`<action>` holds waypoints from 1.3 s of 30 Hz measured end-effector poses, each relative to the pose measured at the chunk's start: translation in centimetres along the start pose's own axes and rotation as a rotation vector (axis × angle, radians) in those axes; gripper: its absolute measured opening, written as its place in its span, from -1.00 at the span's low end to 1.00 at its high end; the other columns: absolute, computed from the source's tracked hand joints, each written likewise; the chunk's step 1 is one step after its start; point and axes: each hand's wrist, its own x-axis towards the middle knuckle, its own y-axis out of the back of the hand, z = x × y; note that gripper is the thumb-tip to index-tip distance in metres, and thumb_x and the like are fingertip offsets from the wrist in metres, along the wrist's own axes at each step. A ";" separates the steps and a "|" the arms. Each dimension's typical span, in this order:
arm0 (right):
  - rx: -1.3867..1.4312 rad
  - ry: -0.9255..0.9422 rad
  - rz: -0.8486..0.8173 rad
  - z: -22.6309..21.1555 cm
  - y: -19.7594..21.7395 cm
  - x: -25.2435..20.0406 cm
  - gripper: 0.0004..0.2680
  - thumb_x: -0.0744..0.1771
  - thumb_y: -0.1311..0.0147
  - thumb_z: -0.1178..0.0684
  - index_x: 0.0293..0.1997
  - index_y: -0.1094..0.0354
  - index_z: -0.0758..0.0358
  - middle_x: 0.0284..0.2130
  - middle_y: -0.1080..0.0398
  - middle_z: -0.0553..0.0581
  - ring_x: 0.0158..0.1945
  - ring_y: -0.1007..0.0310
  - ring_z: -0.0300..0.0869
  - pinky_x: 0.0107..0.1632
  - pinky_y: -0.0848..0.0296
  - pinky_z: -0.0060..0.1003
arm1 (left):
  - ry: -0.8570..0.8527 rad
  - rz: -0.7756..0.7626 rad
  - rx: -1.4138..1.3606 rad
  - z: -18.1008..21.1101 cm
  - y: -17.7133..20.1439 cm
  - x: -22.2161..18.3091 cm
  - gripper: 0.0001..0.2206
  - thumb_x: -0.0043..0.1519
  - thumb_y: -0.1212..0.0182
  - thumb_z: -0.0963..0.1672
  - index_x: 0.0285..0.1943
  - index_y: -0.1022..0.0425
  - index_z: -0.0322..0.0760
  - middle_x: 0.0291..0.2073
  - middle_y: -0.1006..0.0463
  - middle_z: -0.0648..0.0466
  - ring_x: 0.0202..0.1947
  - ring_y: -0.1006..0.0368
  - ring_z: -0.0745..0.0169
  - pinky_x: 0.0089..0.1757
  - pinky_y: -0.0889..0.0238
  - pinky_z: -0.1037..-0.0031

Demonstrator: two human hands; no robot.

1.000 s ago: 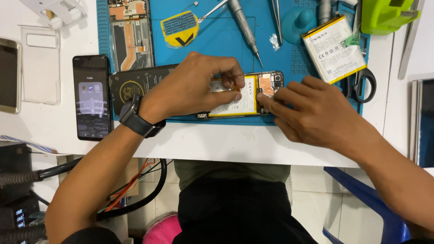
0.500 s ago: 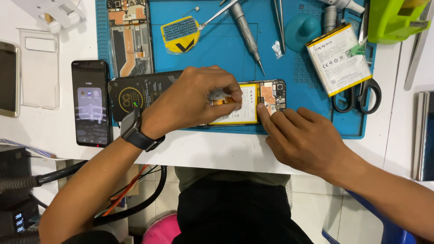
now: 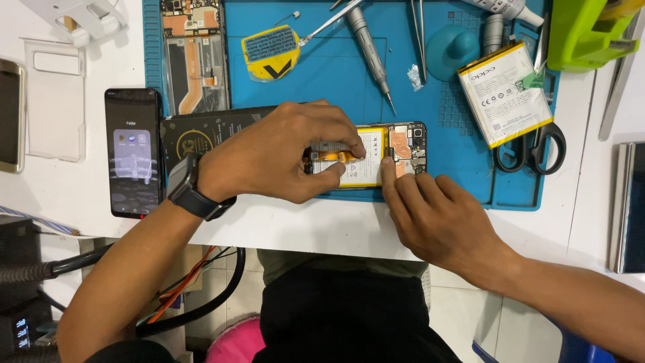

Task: The person removes the old battery from a disassembled smartphone by peeling off adhesive strips and lifting the unit. They then place a new battery into the phone chassis, align it, and press it down to secure it in place.

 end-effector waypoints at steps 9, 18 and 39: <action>-0.061 -0.016 0.013 -0.8 -0.3 0.2 -0.77 0.42 0.00 0.10 0.15 -0.41 0.43 -0.42 -0.31 0.00 -0.44 -0.18 -0.28 -0.40 -0.22 -0.44 | 0.032 -0.068 0.016 0.0 0.5 0.5 -0.70 0.14 -0.07 -0.16 0.02 -0.59 -0.23 -0.06 -0.62 -0.03 -0.02 -0.46 0.04 -0.22 -0.41 0.34; -0.044 -0.047 0.028 -1.1 -0.5 0.3 -0.77 0.43 -0.03 0.06 0.15 -0.39 0.39 -0.35 -0.38 0.05 -0.40 -0.24 -0.29 -0.38 -0.28 -0.45 | -0.020 -0.029 0.021 -0.1 0.5 0.9 -0.81 0.24 -0.22 -0.15 -0.01 -0.63 -0.24 -0.16 -0.61 0.02 -0.11 -0.50 0.09 -0.12 -0.34 0.26; -0.113 -0.031 0.062 -1.6 -0.1 0.1 -0.75 0.44 0.03 0.11 0.20 -0.40 0.49 -0.35 -0.33 0.08 -0.42 -0.22 -0.25 -0.40 -0.19 -0.40 | -0.027 0.147 -0.068 0.5 -0.9 0.4 -0.77 0.29 -0.29 -0.22 0.11 -0.47 -0.27 -0.20 -0.51 0.07 -0.21 -0.51 0.27 -0.24 -0.42 0.55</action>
